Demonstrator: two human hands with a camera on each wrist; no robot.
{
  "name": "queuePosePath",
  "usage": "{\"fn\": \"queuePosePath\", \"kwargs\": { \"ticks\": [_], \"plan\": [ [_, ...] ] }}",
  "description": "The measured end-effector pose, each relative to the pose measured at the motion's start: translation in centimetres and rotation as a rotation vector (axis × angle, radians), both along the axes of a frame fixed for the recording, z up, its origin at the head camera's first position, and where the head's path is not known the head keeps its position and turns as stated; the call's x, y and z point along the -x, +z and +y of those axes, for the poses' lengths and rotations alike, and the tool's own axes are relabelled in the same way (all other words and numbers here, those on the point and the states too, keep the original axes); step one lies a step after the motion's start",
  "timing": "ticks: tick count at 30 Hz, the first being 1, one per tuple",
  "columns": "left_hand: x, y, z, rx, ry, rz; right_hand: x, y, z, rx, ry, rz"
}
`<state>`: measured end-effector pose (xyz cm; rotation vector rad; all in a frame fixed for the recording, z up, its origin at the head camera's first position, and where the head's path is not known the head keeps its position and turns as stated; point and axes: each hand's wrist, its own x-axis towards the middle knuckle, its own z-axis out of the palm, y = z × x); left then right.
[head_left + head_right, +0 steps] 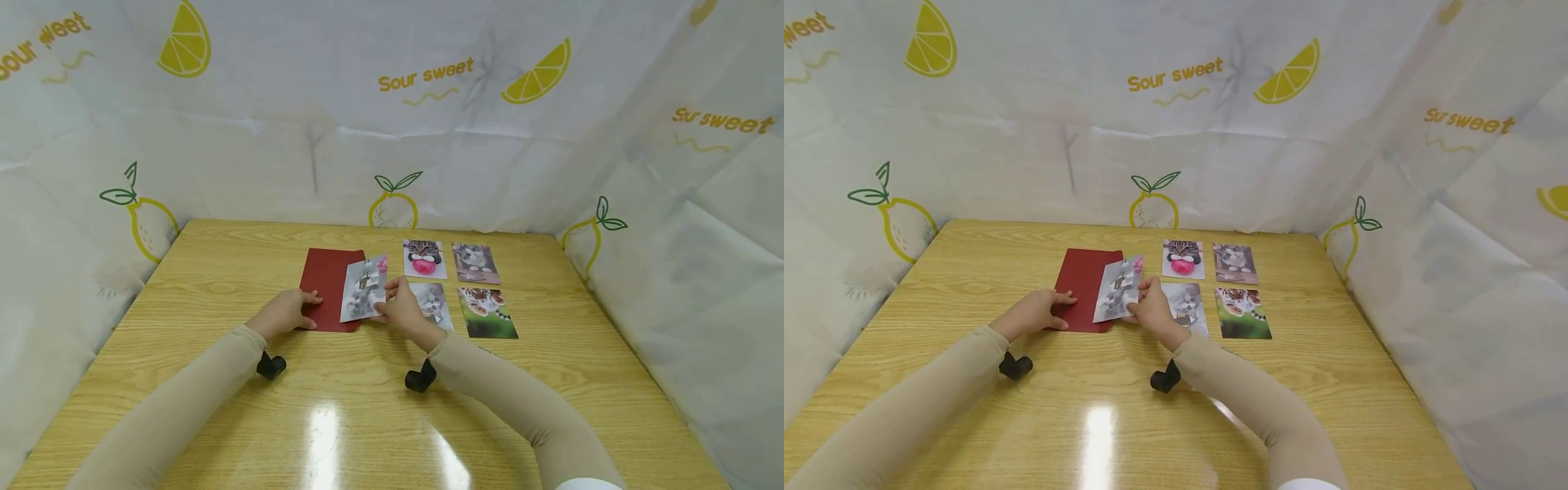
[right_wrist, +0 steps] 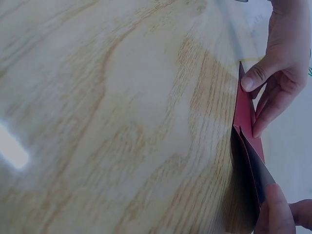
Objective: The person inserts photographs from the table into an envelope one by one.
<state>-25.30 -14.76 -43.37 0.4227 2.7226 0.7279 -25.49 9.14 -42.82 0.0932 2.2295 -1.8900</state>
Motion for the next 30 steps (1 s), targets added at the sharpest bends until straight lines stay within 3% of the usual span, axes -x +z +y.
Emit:
{"fn": "queuePosePath", "kwargs": {
  "ticks": [17,30],
  "plan": [
    [0.04,-0.05,0.06,0.010,-0.007,0.018,0.53,0.01,0.17,0.064,-0.006,-0.119],
    [-0.07,0.01,0.02,0.001,0.007,0.012,0.48,0.29,0.48,0.057,-0.006,-0.114]
  ]
}}
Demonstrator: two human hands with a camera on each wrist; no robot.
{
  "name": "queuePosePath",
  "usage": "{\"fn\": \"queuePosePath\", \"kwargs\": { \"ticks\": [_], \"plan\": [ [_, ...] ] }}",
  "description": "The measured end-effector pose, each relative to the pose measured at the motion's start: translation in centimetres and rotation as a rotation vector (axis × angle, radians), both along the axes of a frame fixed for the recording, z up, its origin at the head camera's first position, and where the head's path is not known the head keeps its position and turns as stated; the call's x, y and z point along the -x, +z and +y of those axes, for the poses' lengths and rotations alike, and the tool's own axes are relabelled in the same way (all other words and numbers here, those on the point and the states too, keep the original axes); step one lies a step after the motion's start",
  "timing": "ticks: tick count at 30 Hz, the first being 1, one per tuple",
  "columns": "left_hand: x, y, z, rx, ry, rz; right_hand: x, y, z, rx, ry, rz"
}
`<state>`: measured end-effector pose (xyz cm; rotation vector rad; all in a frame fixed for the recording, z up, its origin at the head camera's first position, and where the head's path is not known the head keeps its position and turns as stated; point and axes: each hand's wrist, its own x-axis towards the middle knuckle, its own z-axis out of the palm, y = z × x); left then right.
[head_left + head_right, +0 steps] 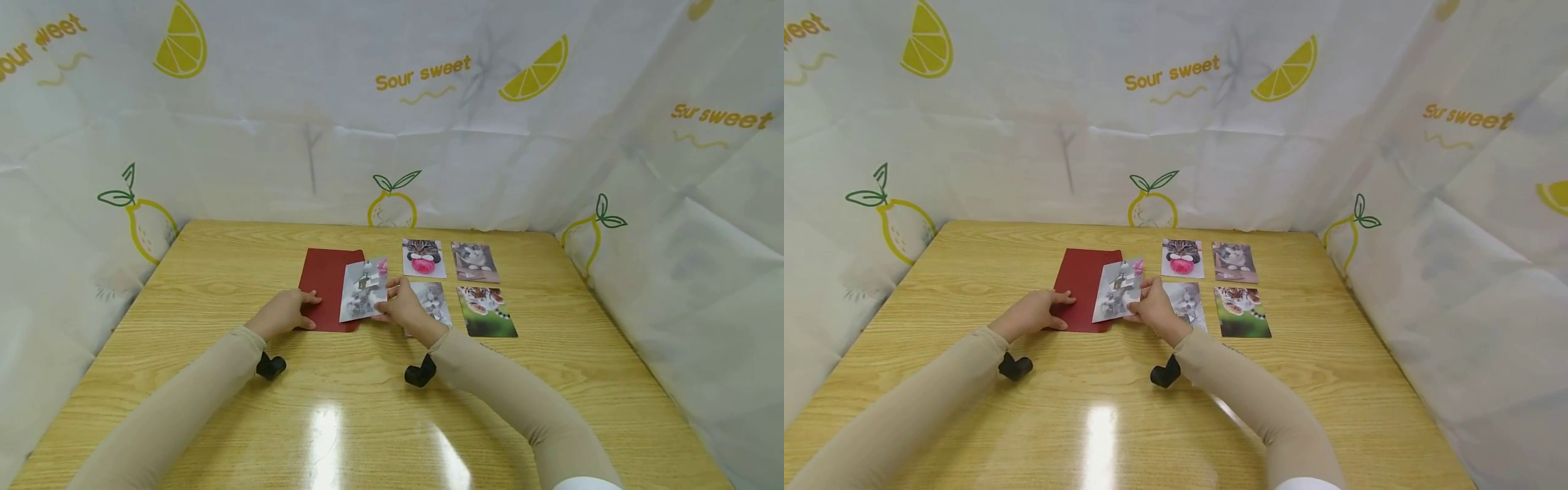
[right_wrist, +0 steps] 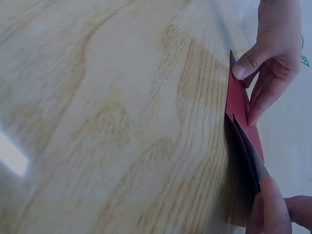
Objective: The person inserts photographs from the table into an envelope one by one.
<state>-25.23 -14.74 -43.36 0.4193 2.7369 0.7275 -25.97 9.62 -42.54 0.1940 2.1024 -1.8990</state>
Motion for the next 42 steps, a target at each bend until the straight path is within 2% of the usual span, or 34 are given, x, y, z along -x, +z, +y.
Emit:
{"fn": "queuePosePath", "kwargs": {
  "ticks": [17,27,42],
  "plan": [
    [0.1,-0.2,0.0,-0.015,0.000,-0.005,0.4,-0.2,0.0,-0.062,-0.006,-0.004],
    [0.0,0.3,0.1,-0.017,0.002,-0.011,0.5,-0.1,-0.2,-0.082,-0.010,-0.002],
    [-0.1,0.4,0.1,-0.017,0.000,-0.011,0.1,0.0,-0.9,-0.020,-0.016,-0.032]
  ]
}}
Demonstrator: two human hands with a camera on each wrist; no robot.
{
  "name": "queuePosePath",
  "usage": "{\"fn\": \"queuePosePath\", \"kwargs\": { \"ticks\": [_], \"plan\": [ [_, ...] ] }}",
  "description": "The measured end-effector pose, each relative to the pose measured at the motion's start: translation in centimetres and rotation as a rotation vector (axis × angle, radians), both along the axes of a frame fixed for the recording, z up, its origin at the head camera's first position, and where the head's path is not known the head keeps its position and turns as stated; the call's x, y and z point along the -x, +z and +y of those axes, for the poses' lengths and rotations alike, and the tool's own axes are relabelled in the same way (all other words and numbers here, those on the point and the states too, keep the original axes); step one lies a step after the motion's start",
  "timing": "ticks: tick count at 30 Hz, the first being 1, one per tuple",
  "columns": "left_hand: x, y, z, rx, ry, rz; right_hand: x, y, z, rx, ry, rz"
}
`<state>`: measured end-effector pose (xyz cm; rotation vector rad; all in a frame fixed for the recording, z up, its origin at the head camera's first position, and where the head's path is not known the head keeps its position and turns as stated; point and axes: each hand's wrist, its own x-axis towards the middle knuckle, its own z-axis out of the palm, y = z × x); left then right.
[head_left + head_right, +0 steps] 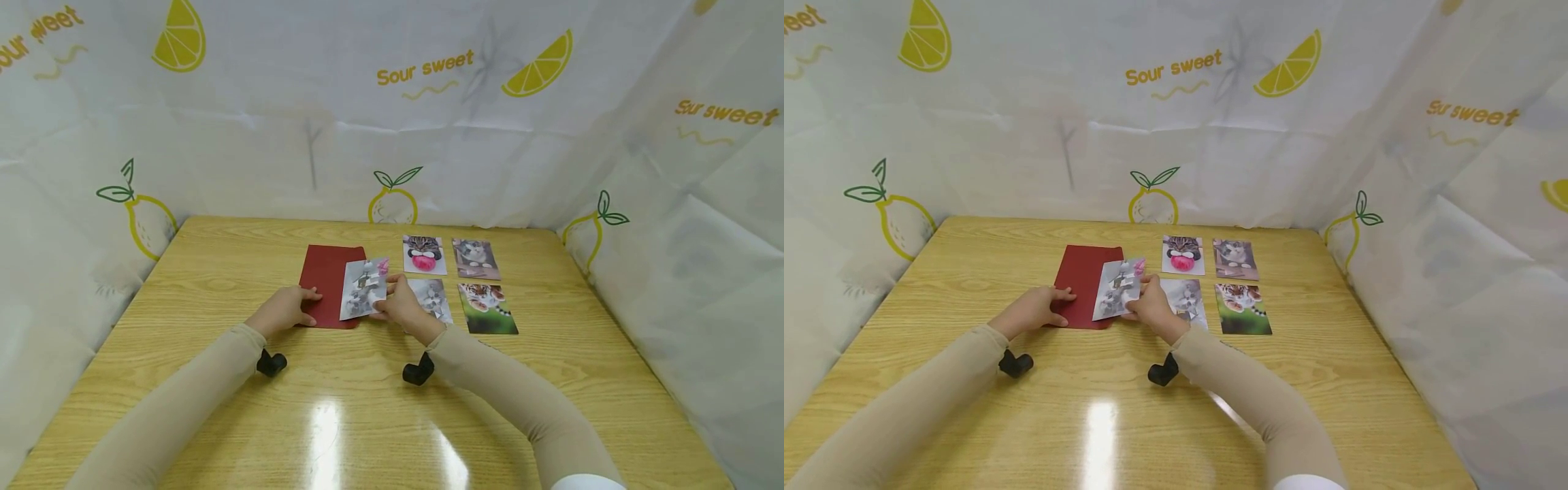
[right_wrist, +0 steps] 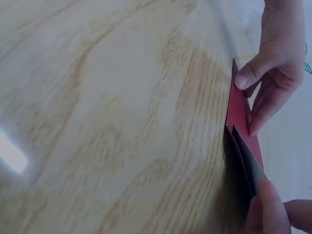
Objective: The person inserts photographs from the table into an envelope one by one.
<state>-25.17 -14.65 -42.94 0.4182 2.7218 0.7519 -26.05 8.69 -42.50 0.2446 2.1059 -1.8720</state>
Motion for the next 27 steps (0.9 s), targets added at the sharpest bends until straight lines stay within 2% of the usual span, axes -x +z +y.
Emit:
{"fn": "queuePosePath", "kwargs": {
  "ticks": [14,27],
  "plan": [
    [0.0,0.2,0.2,0.001,0.000,0.001,0.2,-0.2,-1.5,0.000,0.029,0.007],
    [-0.1,0.0,0.1,0.006,0.007,0.014,0.5,-0.2,-2.5,-0.095,0.070,0.035]
  ]
}}
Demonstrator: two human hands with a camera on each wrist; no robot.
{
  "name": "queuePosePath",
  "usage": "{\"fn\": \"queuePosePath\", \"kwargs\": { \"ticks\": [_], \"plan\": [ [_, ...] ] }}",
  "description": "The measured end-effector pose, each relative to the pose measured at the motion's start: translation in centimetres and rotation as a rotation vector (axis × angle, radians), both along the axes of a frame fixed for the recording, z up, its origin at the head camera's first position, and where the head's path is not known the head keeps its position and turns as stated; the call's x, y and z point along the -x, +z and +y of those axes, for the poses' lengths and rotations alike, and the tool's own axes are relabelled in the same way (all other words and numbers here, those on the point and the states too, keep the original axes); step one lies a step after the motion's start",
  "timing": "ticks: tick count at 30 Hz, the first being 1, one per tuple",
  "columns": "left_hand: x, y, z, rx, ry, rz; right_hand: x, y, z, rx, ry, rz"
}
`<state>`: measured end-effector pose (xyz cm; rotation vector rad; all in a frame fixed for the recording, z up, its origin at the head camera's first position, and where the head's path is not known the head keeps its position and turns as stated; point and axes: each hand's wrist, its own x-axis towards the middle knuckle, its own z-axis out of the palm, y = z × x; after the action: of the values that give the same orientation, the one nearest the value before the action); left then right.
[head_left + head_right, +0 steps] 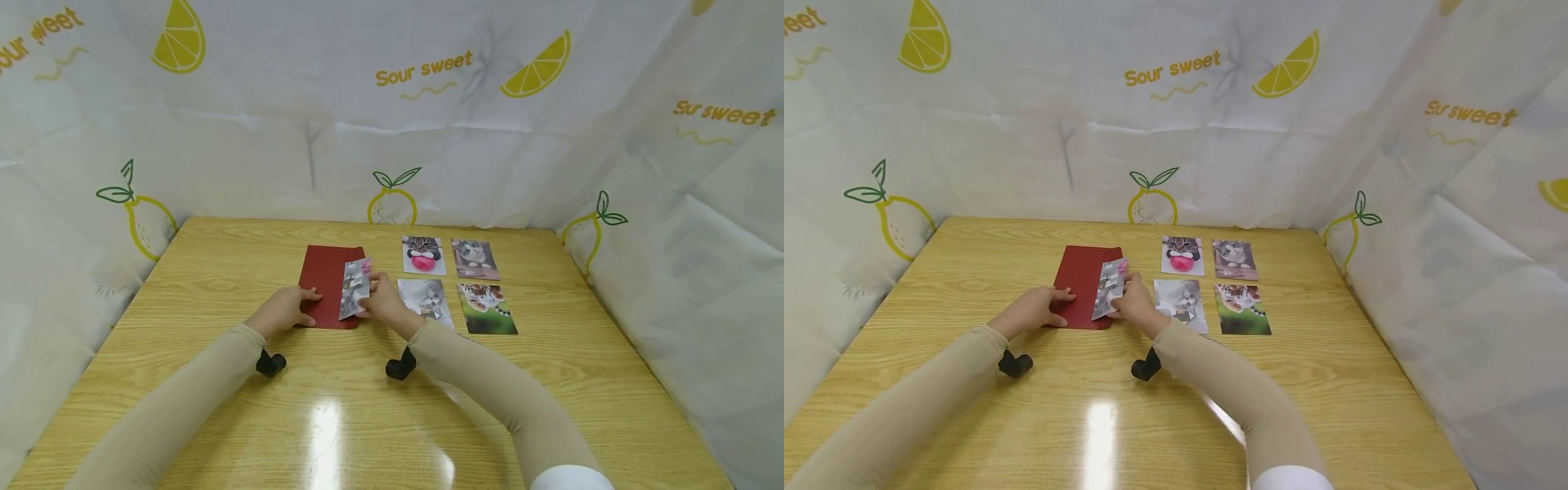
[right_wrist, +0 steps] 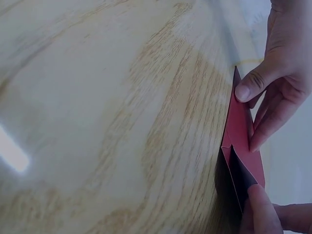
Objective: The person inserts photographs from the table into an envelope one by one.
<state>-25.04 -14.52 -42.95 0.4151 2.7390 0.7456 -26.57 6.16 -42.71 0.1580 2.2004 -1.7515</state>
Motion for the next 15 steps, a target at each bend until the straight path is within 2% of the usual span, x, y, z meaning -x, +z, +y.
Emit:
{"fn": "queuePosePath", "kwargs": {
  "ticks": [15],
  "plan": [
    [0.16,-0.13,-0.13,0.007,-0.006,-0.011,0.76,0.01,-0.06,-0.055,0.037,-0.007]
  ]
}}
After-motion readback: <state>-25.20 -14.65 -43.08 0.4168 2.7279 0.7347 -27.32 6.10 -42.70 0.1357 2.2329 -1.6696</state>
